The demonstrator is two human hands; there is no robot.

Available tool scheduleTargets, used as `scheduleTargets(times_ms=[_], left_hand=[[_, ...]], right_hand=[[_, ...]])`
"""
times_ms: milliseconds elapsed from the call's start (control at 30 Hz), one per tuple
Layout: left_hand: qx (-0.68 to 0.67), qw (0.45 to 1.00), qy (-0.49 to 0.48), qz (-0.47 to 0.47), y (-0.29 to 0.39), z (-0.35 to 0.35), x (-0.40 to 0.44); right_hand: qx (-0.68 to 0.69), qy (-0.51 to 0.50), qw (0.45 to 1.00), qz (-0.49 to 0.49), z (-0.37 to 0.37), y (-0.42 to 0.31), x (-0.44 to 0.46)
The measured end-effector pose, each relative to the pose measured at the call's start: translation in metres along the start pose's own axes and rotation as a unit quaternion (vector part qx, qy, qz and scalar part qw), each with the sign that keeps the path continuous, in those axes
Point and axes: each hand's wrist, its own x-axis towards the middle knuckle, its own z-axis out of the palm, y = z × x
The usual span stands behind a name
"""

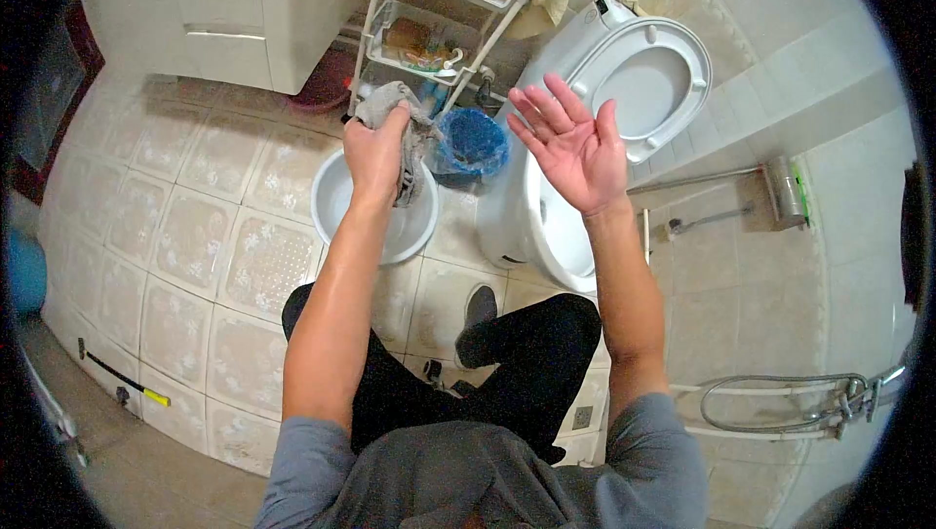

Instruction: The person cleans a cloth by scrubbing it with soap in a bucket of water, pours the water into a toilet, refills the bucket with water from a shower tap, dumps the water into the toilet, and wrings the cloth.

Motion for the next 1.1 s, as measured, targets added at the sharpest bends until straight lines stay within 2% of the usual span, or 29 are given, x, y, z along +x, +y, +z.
scheduleTargets(times_ms=[67, 133, 300, 367, 400, 467, 533, 600, 667, 700, 767, 800, 867, 900, 933, 1000, 1033, 1100], left_hand=[[0.009, 1.000, -0.003, -0.001, 0.000, -0.001, 0.000], [0.020, 1.000, -0.007, -0.003, -0.001, -0.002, 0.001], [0.076, 0.992, -0.094, -0.028, 0.024, -0.002, -0.013], [0.075, 0.992, -0.099, -0.031, 0.022, -0.003, -0.012], [0.074, 0.991, -0.103, -0.034, 0.021, -0.004, -0.011], [0.057, 0.994, -0.084, -0.048, 0.021, -0.007, -0.009], [0.043, 0.995, -0.062, -0.067, 0.019, -0.011, -0.008], [-0.025, 0.994, -0.053, -0.097, 0.017, -0.016, -0.005], [-0.022, 0.995, -0.036, -0.087, 0.023, -0.013, -0.007], [-0.025, 0.996, -0.036, -0.079, 0.026, -0.012, -0.008], [-0.021, 0.997, -0.031, -0.074, 0.030, -0.012, -0.009], [-0.011, 0.997, -0.029, -0.072, 0.031, -0.012, -0.008], [0.004, 0.997, -0.022, -0.068, 0.030, -0.010, -0.001], [0.007, 0.998, -0.025, -0.053, 0.027, -0.010, 0.001], [0.011, 0.999, -0.026, -0.041, 0.025, -0.010, 0.001], [0.032, 0.998, -0.018, -0.055, 0.029, -0.010, 0.003], [0.042, 0.997, -0.013, -0.061, 0.028, -0.011, 0.005], [0.070, 0.995, 0.003, -0.069, 0.027, -0.007, 0.010]], right_hand=[[-0.019, 0.051, 0.998, -0.009, 0.009, 0.002, -0.003], [-0.027, 0.041, 0.999, -0.004, 0.011, 0.002, -0.004], [-0.045, 0.051, 0.998, -0.005, -0.004, 0.005, -0.001], [-0.099, 0.120, 0.987, -0.044, -0.014, 0.010, 0.002], [-0.096, 0.120, 0.987, -0.044, -0.020, 0.012, 0.003], [-0.199, 0.094, 0.975, -0.028, -0.036, 0.015, 0.007], [-0.238, 0.110, 0.965, -0.016, -0.061, 0.023, 0.014], [-0.271, 0.130, 0.954, -0.002, -0.101, 0.035, 0.023], [-0.356, 0.210, 0.910, 0.029, -0.158, 0.050, 0.038], [-0.349, 0.211, 0.912, 0.032, -0.187, 0.059, 0.044], [-0.411, 0.304, 0.853, 0.107, -0.245, 0.081, 0.054], [-0.406, 0.301, 0.856, 0.111, -0.275, 0.096, 0.056], [-0.335, 0.369, 0.859, 0.119, -0.328, 0.125, 0.066], [-0.233, 0.403, 0.881, 0.083, -0.343, 0.141, 0.066], [-0.228, 0.402, 0.882, 0.093, -0.359, 0.153, 0.065], [-0.061, 0.494, 0.864, 0.073, -0.394, 0.178, 0.052], [-0.102, 0.530, 0.841, -0.035, -0.405, 0.193, 0.044], [-0.068, 0.532, 0.843, -0.047, -0.428, 0.202, 0.026]])
